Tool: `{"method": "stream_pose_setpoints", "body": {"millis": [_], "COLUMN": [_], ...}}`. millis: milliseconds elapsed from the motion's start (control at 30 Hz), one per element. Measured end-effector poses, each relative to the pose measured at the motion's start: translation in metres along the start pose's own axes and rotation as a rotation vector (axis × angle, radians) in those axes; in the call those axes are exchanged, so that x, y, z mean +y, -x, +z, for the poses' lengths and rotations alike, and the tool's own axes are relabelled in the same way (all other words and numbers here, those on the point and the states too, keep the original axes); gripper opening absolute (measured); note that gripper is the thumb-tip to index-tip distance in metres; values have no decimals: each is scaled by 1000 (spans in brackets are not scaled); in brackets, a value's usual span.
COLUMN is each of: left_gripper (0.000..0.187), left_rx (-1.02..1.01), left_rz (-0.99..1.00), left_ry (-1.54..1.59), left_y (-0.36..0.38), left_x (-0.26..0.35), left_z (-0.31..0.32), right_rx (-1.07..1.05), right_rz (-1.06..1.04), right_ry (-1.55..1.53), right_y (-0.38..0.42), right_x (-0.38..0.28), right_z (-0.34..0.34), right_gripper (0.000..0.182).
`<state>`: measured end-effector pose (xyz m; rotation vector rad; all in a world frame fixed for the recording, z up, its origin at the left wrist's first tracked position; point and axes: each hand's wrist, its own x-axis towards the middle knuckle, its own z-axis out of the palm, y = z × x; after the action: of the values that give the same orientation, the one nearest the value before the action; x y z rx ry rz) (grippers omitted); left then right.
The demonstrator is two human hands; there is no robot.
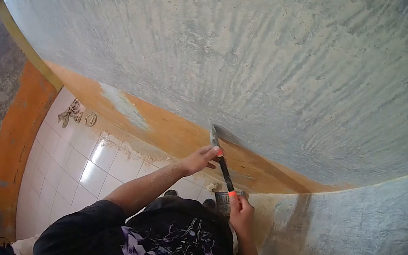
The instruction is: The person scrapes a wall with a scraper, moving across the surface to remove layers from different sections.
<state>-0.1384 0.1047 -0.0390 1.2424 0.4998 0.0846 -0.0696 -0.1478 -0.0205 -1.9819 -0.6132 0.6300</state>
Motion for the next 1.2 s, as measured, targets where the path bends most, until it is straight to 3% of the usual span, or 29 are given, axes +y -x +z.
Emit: {"method": "stream_pose_setpoints", "body": {"millis": [433, 567, 767, 1000, 1100, 1200], "left_gripper": [46, 45, 46, 48, 48, 48], "left_rx": [-52, -90, 84, 93, 14, 97], "left_rz": [30, 11, 79, 52, 24, 53], "left_ry": [-9, -35, 258, -4, -8, 38], "left_y": [-3, 2, 16, 7, 6, 11], "left_x": [1, 9, -1, -1, 2, -5], "left_z": [2, 10, -31, -12, -12, -21], "right_rx": [42, 68, 16, 65, 54, 58], "right_rz": [-10, 11, -82, -46, 14, 1], "right_ry": [84, -33, 101, 48, 34, 74], "right_y": [4, 7, -14, -4, 4, 1], "right_x": [16, 23, -24, -6, -4, -2], "right_z": [2, 3, 30, 16, 16, 32], "right_gripper": [29, 29, 32, 35, 36, 36]}}
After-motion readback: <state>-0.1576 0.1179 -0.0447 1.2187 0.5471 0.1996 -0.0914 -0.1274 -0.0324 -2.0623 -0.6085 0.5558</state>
